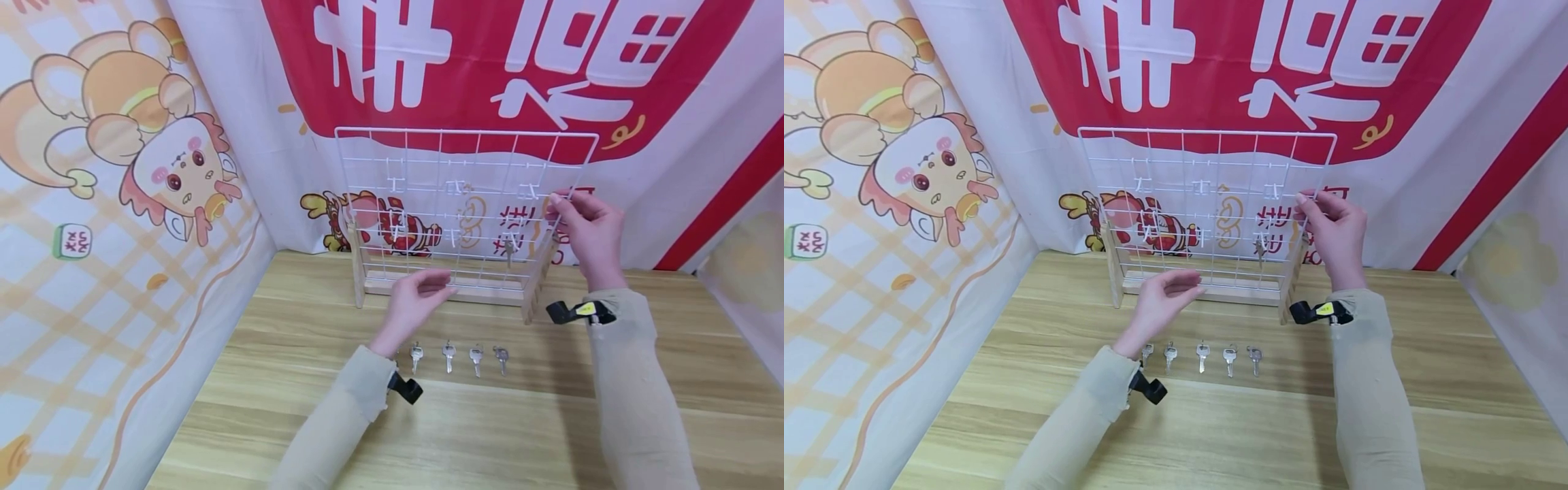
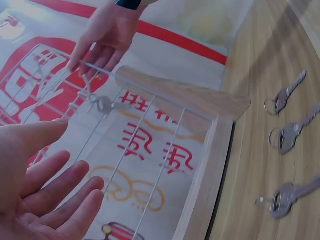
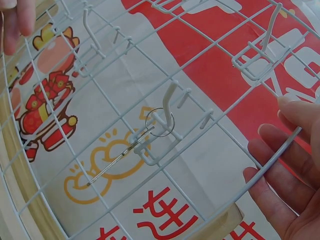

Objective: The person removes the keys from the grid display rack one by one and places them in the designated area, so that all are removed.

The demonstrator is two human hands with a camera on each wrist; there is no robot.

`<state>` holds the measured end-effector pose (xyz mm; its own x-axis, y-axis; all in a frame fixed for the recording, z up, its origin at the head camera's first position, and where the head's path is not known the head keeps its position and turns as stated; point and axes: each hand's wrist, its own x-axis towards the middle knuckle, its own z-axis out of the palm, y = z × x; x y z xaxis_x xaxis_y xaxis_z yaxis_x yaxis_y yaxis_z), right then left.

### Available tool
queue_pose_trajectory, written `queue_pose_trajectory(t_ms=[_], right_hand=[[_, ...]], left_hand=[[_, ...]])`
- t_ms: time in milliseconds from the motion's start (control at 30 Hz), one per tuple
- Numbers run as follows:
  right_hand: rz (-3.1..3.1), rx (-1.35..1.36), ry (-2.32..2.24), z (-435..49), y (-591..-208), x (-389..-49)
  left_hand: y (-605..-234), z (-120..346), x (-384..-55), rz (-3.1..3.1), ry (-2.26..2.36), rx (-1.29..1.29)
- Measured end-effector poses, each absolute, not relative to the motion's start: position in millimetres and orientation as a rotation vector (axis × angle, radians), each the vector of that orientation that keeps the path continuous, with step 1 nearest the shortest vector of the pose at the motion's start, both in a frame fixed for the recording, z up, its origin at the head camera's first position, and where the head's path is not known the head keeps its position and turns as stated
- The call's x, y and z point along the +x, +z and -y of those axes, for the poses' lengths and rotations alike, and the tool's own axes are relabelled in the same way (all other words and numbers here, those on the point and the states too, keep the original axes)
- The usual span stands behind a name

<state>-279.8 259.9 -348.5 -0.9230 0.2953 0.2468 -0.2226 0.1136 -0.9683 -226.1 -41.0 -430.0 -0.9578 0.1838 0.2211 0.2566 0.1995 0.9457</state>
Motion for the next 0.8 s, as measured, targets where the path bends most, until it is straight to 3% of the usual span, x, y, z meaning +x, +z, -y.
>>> queue_pose_trajectory(t_ms=[300, 800], right_hand=[[2.027, -0.075, 1.860, -259.4, -348.2, -280.0], [2.023, -0.062, 1.843, -261.5, -350.3, -283.6]], left_hand=[[-422.1, 1.1, -237.1, 2.274, -1.990, -0.559], [-413.1, -39.8, -260.1, 2.254, -1.976, -0.540]])
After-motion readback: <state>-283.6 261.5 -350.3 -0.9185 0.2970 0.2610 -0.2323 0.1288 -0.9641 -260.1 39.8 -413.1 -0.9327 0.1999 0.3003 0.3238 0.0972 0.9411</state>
